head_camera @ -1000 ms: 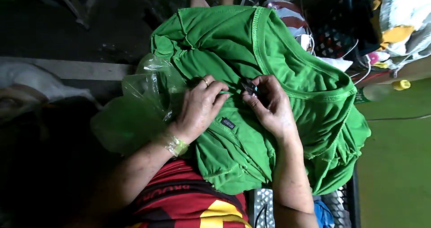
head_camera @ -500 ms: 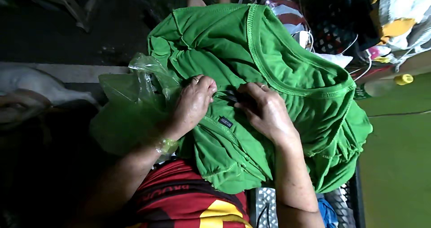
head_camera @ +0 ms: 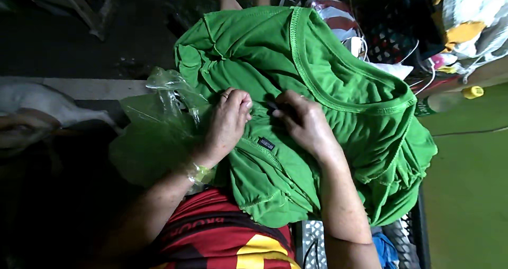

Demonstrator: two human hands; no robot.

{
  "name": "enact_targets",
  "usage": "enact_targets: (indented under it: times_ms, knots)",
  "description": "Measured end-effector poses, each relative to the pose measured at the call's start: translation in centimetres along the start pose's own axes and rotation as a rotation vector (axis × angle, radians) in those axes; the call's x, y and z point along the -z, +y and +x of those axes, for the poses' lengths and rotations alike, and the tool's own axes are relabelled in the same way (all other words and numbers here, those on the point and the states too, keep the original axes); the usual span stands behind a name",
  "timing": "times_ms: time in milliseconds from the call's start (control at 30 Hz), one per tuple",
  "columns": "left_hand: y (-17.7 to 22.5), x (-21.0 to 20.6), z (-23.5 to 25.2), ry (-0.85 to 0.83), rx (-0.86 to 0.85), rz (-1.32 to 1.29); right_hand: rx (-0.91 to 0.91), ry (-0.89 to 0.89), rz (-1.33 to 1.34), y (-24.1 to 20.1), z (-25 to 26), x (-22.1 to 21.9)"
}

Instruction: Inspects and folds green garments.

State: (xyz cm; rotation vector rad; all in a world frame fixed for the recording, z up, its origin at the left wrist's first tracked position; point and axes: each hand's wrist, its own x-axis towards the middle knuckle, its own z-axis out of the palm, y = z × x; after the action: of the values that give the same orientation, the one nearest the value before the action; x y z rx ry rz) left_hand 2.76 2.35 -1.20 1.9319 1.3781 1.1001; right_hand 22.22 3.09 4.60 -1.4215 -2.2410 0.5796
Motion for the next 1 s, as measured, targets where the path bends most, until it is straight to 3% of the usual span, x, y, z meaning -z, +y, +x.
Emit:
enact_targets:
  times_ms: [133, 333, 433, 533, 667, 700, 767, 867, 933, 1000]
  knots:
    - [-0.6, 0.0, -0.2, 0.022, -0.022, -0.084, -0.092, 0.035, 0.427, 2.8, 0.1, 0.1]
    - [-0.6, -0.6, 0.3, 0.032, -0.193, 0.097, -0.073, 0.073, 0.475, 2.9, -0.1, -0.3]
    - [0.1, -0.3, 0.8, -0.048, -0.153, 0.161, -0.067, 0.085, 0.460, 2.9, -0.3, -0.3]
    - [0.0, 0.7, 1.0, -0.115, 0.051, -0.057, -0.090, 0.085, 0.476, 2.8, -0.4, -0.3]
    - [-1.9, 3.7, 0.8, -0.037, 0.051, -0.725, -0.050, 0.093, 0.654, 3.0, -0.7, 0.6]
    - [-2.3, 4.7, 1.0, 0.007, 0.032, -0.784, -0.012, 0.121, 0.725, 3.5, -1.1, 1.5]
    - [-3.2, 6.5, 1.3, 0.071, -0.010, -0.678, 0.059, 0.194, 0.788, 4.2, -2.6, 3.8]
    - [-4.2, 6.9, 1.6, -0.006, -0.169, -0.356, 0.049, 0.315, 0.734, 4.1, -6.0, 6.7]
    - [-2.8, 5.8, 1.6, -0.081, -0.196, -0.110, -0.031, 0.292, 0.550, 3.4, -9.2, 7.6]
    - [-1.4, 4.3, 1.8, -0.166, -0.154, 0.082, -0.153, 0.153, 0.302, 1.8, -12.4, 7.1]
